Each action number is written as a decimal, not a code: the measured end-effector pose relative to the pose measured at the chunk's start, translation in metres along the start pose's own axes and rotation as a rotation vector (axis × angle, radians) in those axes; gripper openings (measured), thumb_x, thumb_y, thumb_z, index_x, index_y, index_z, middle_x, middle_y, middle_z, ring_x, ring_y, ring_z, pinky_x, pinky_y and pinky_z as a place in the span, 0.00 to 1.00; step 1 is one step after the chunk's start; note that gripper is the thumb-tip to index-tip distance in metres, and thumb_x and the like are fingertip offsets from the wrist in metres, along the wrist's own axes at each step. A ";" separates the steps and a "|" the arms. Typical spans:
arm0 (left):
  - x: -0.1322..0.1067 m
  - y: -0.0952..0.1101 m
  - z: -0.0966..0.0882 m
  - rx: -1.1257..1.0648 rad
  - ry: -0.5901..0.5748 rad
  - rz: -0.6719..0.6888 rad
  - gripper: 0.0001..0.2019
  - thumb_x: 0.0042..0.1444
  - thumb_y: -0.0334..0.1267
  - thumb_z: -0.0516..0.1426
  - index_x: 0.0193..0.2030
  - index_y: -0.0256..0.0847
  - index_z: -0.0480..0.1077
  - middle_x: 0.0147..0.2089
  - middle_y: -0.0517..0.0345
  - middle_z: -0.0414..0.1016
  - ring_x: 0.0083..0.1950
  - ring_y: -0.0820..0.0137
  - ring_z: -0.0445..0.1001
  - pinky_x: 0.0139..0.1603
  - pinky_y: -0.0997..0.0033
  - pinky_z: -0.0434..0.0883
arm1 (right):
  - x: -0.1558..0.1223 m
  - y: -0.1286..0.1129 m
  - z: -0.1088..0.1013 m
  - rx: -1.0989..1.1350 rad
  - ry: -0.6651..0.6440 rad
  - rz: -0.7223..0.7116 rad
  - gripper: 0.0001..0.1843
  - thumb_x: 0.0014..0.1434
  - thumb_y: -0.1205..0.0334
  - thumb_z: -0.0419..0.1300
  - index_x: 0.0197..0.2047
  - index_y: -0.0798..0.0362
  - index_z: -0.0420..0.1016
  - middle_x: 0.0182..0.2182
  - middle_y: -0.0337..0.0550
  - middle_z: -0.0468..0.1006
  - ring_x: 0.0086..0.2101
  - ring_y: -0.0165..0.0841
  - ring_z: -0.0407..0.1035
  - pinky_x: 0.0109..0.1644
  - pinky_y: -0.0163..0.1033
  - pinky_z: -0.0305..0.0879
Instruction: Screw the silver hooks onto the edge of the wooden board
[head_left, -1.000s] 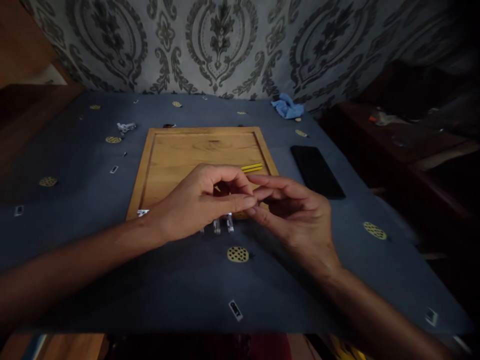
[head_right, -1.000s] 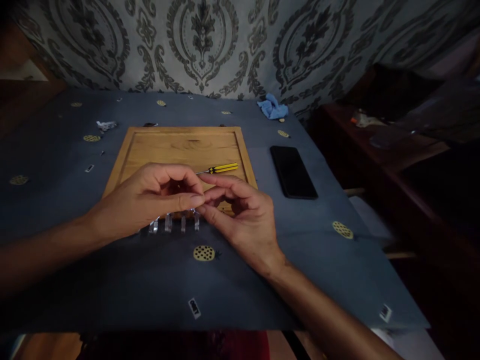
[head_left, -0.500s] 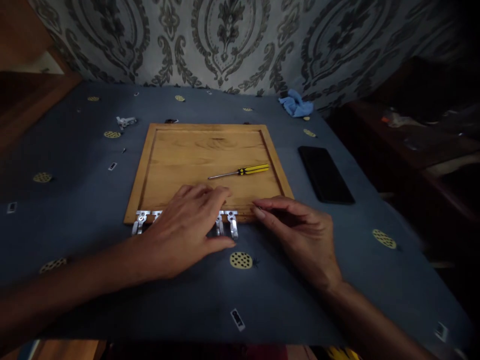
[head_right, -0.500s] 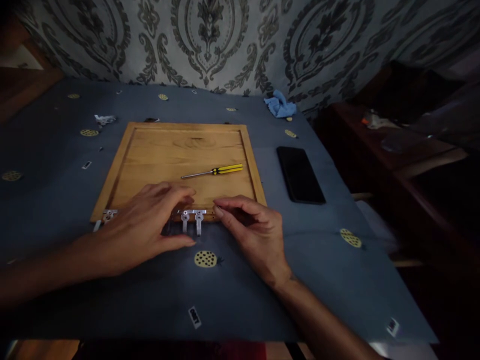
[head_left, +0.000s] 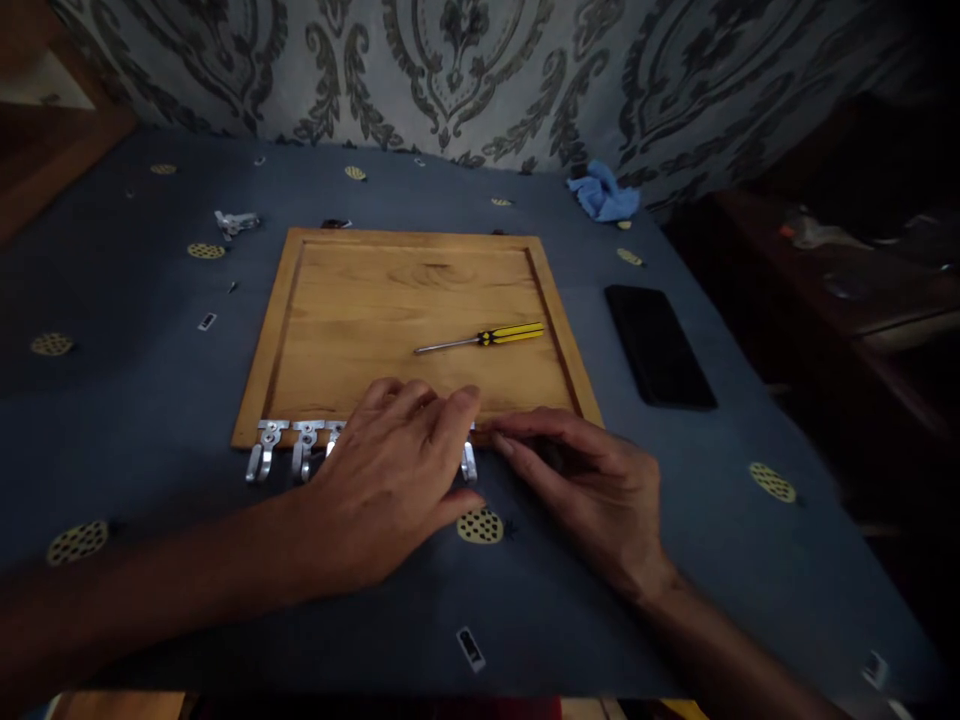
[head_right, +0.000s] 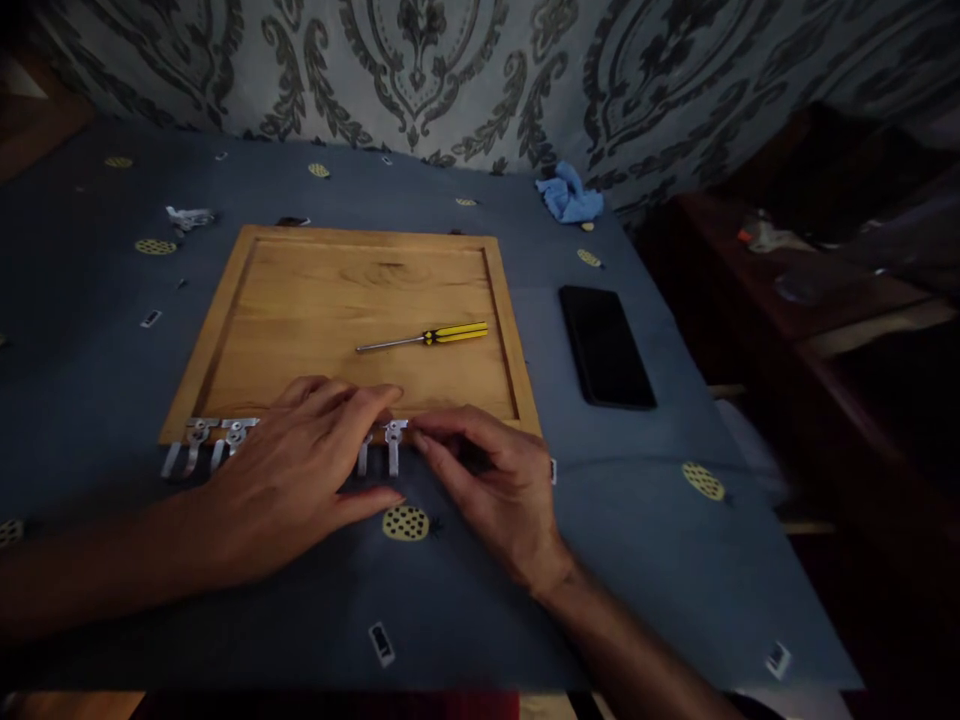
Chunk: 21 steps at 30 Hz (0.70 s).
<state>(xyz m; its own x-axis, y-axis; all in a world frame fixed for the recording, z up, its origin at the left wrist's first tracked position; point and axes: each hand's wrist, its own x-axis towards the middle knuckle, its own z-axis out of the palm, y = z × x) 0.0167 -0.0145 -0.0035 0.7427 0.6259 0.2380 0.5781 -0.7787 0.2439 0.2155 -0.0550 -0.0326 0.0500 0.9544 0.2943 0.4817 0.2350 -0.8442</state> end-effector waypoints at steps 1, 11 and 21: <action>0.000 0.000 0.001 0.002 0.009 -0.002 0.34 0.54 0.43 0.72 0.59 0.32 0.61 0.47 0.49 0.81 0.49 0.54 0.76 0.50 0.55 0.69 | -0.001 0.000 0.001 -0.013 -0.009 -0.012 0.04 0.62 0.62 0.68 0.41 0.48 0.85 0.36 0.40 0.87 0.35 0.33 0.82 0.38 0.35 0.80; 0.001 0.000 0.006 -0.005 0.033 -0.037 0.30 0.57 0.43 0.69 0.59 0.33 0.60 0.46 0.50 0.79 0.48 0.56 0.75 0.48 0.56 0.67 | -0.005 0.005 0.004 -0.116 -0.052 -0.135 0.06 0.64 0.66 0.66 0.43 0.48 0.82 0.35 0.38 0.86 0.33 0.31 0.81 0.38 0.34 0.76; 0.002 0.001 0.008 -0.034 0.043 -0.075 0.28 0.56 0.38 0.69 0.57 0.35 0.60 0.45 0.52 0.79 0.46 0.57 0.75 0.48 0.57 0.68 | 0.001 0.004 0.006 -0.122 -0.094 -0.172 0.05 0.63 0.69 0.66 0.40 0.49 0.81 0.29 0.36 0.82 0.28 0.28 0.75 0.32 0.34 0.72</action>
<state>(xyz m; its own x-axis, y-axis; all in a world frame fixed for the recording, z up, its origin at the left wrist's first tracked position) 0.0214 -0.0147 -0.0101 0.6818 0.6845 0.2582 0.6195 -0.7279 0.2938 0.2126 -0.0519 -0.0380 -0.1210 0.9163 0.3818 0.5789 0.3776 -0.7227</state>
